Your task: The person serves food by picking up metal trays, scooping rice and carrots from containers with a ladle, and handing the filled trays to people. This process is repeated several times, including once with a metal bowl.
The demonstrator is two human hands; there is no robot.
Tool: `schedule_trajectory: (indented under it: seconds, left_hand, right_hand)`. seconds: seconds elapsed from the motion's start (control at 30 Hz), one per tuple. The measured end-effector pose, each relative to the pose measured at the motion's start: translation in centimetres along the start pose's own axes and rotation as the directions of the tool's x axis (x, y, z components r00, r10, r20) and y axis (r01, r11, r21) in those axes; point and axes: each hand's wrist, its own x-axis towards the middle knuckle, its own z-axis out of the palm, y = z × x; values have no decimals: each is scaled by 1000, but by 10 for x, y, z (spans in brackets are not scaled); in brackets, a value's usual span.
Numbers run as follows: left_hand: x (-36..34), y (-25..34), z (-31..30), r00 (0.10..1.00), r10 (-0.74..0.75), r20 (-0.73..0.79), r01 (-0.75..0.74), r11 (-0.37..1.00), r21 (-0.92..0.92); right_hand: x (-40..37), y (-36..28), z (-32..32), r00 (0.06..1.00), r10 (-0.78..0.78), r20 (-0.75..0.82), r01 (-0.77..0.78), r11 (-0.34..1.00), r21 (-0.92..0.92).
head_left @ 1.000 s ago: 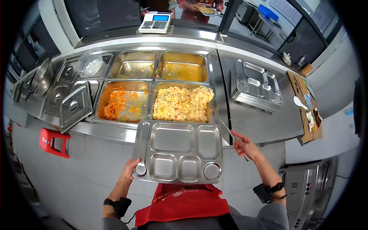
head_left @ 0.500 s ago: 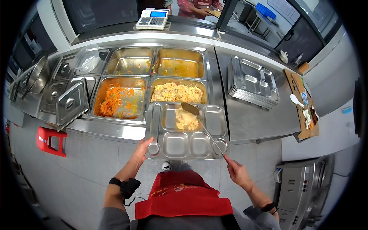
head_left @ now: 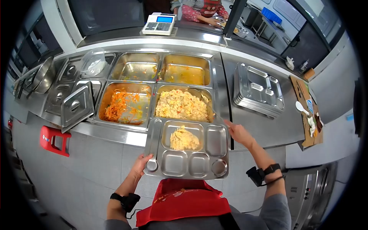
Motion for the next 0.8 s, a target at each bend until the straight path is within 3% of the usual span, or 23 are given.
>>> schedule_trajectory:
  seconds: [0.07,0.1,0.17,0.27,0.37,0.67,0.8]
  left_hand:
    - [-2,-4,-5,1000,9,2,-9,999,-38]
    - [-4,-4,-5,1000,8,6,-8,998,-59]
    - [-1,-8,-10,1000,-2,31,3,999,-50]
    - [1,-5,-2,1000,-4,11,4,999,-54]
    - [7,-6,-6,999,-4,45,6,998,-56]
    - [8,1,-1,1000,2,-9,-2,999,-38]
    - [13,12,0,999,12,39,-10,999,-42]
  right_hand:
    - [12,0,1,993,-68,101,42,968,246]
    - [12,-6,-10,968,83,235,-178,891,418]
    - [8,-16,-31,792,276,545,-595,547,589]
    - [-5,-23,-34,653,98,751,-754,182,632]
    - [-18,-41,-14,726,170,666,-687,198,699]
    - [-82,-50,-16,805,319,500,-575,212,790]
    - [-117,-61,-27,828,370,421,-542,337,770]
